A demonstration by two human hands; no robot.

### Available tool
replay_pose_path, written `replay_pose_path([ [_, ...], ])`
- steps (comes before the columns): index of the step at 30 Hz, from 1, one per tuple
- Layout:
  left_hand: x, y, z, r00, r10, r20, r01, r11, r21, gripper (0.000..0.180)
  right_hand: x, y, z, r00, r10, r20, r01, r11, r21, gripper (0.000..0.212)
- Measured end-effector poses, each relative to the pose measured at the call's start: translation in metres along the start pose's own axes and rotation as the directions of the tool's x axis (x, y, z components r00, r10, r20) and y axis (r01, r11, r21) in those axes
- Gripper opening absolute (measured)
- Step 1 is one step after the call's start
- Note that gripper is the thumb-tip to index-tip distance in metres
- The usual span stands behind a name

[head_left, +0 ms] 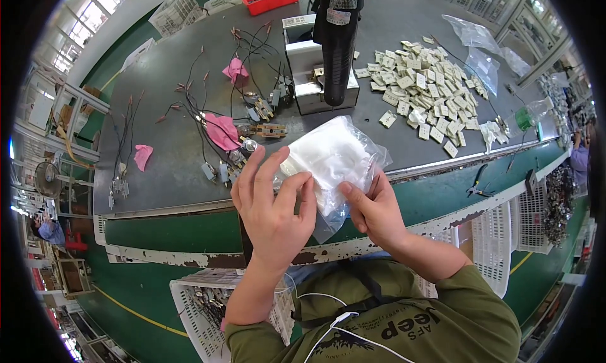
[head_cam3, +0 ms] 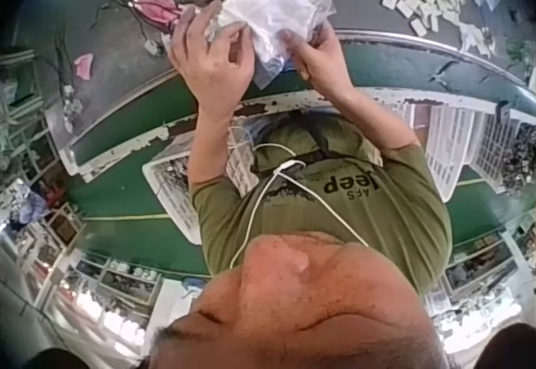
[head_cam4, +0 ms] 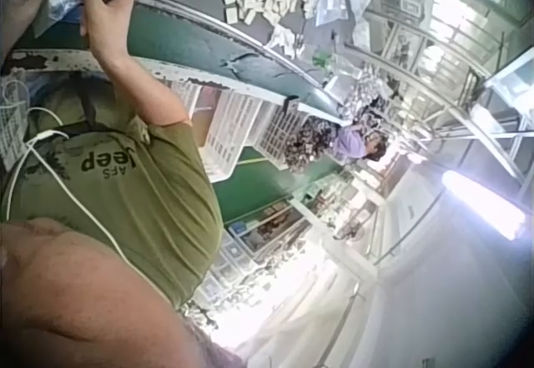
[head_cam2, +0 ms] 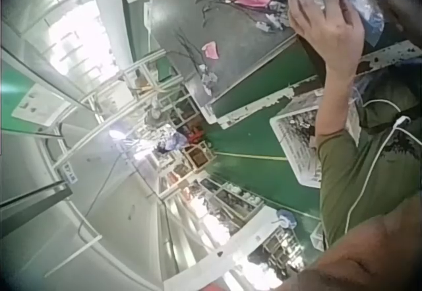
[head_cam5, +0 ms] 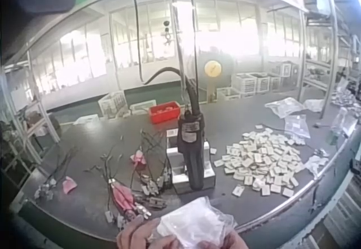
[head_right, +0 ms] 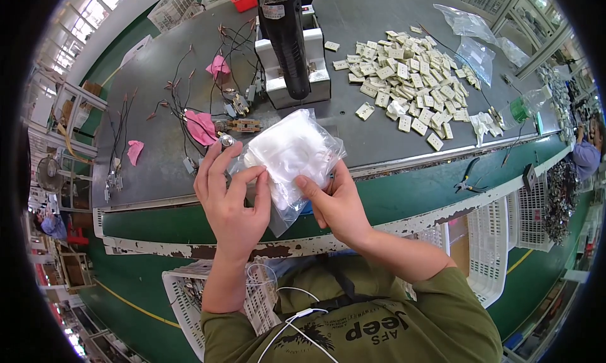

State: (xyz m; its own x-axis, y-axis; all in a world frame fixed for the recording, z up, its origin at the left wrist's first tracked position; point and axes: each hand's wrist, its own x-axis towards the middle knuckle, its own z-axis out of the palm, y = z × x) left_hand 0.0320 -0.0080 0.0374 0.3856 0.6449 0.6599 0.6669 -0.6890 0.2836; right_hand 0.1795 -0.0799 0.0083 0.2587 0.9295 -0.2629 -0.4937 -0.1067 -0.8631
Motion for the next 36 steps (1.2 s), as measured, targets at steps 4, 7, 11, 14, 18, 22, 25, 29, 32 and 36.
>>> replay_pose_path([
  [4,-0.0018,-0.0026,0.001,1.0,-0.012,-0.01,0.011,0.999,-0.04,0.014,0.0004,-0.0015,-0.001,1.0,0.005,0.007,-0.005,0.999,0.039,0.043],
  [7,-0.0018,-0.0031,0.0004,1.0,-0.013,0.005,0.013,1.0,-0.018,0.015,0.001,-0.0029,-0.0005,1.0,0.005,0.015,-0.006,0.999,0.047,0.045],
  [11,-0.003,-0.0028,0.0008,1.0,0.022,-0.018,-0.021,0.999,0.035,0.017,0.0016,-0.0018,-0.0017,1.0,-0.003,0.017,0.002,0.997,0.072,0.044],
  [14,-0.0022,-0.0022,-0.0001,0.999,0.032,-0.011,-0.031,0.998,0.053,0.017,0.0008,-0.0014,-0.0015,1.0,0.007,0.025,-0.008,0.998,0.058,0.043],
  [18,-0.0006,-0.0023,-0.0017,0.999,0.041,0.006,-0.041,0.999,0.031,0.016,0.0014,-0.0021,-0.0021,1.0,0.001,0.022,-0.002,0.999,0.049,0.044],
  [22,0.0017,-0.0008,-0.0041,0.999,0.038,0.026,-0.038,0.999,0.017,0.014,0.0009,-0.0014,-0.0014,1.0,-0.001,0.016,0.001,0.999,0.032,0.042],
  [25,0.0042,-0.0015,-0.0036,0.999,0.028,0.034,-0.028,0.999,0.016,0.012,0.0006,0.0004,-0.0009,1.0,-0.008,0.012,0.008,1.0,0.01,0.043],
  [29,0.0041,-0.002,-0.0016,0.999,0.03,0.024,-0.031,1.0,0.005,0.012,-0.0017,0.0032,-0.0005,0.999,-0.035,0.008,0.036,0.999,-0.038,0.049],
  [32,0.0016,-0.0043,0.0008,1.0,0.016,0.015,-0.015,0.999,-0.036,0.014,-0.0017,0.0024,-0.0014,1.0,-0.021,-0.002,0.021,1.0,-0.022,0.049],
  [36,-0.0014,-0.0053,-0.0046,0.999,-0.048,0.013,0.05,0.978,-0.203,0.018,0.0015,0.0,-0.0027,1.0,-0.013,-0.018,0.014,0.999,0.049,0.034],
])
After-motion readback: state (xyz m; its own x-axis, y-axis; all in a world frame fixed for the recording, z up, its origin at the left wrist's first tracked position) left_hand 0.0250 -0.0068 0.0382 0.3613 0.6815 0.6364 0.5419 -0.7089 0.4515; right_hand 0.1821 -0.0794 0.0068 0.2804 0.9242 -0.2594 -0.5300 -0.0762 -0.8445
